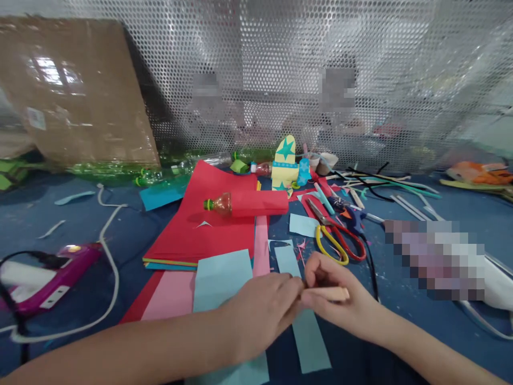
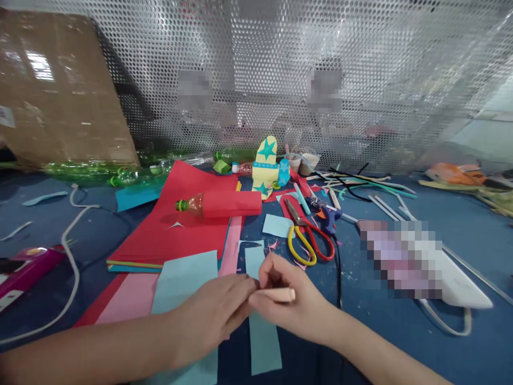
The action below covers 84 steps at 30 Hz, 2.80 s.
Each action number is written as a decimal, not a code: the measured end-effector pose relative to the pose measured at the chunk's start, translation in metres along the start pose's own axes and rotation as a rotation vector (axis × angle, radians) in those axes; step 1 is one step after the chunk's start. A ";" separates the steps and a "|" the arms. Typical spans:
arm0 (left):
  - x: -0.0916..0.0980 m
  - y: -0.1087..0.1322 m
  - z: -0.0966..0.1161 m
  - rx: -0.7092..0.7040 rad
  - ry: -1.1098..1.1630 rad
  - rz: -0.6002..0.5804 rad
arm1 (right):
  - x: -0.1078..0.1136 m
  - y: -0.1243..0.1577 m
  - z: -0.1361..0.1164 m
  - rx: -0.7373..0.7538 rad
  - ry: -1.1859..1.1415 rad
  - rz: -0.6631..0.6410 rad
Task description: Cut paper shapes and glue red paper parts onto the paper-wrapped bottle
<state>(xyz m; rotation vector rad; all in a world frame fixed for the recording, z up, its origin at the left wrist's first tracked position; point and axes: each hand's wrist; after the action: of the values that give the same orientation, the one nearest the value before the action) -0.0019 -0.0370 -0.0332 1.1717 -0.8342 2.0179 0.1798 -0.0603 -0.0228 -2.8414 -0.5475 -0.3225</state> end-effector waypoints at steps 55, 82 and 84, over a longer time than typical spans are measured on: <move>-0.045 0.019 0.021 -0.058 -0.208 -0.018 | 0.013 -0.011 0.031 -0.220 0.146 0.165; -0.033 0.014 0.023 -0.081 -0.304 -0.049 | 0.012 -0.006 0.033 -0.221 0.290 0.126; -0.032 0.014 0.024 -0.104 -0.338 -0.045 | 0.010 -0.007 0.033 -0.193 0.322 0.153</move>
<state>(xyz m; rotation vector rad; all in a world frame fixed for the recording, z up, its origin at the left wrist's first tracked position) 0.0114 -0.0708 -0.0555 1.4799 -1.0522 1.7425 0.1916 -0.0423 -0.0506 -2.9015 -0.2439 -0.8245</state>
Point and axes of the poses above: each hand's wrist, its own y-axis away from the middle knuckle, its own x-axis out of the back of the hand, z = x × y, and after that the axes turned 6 degrees about x, right-handed
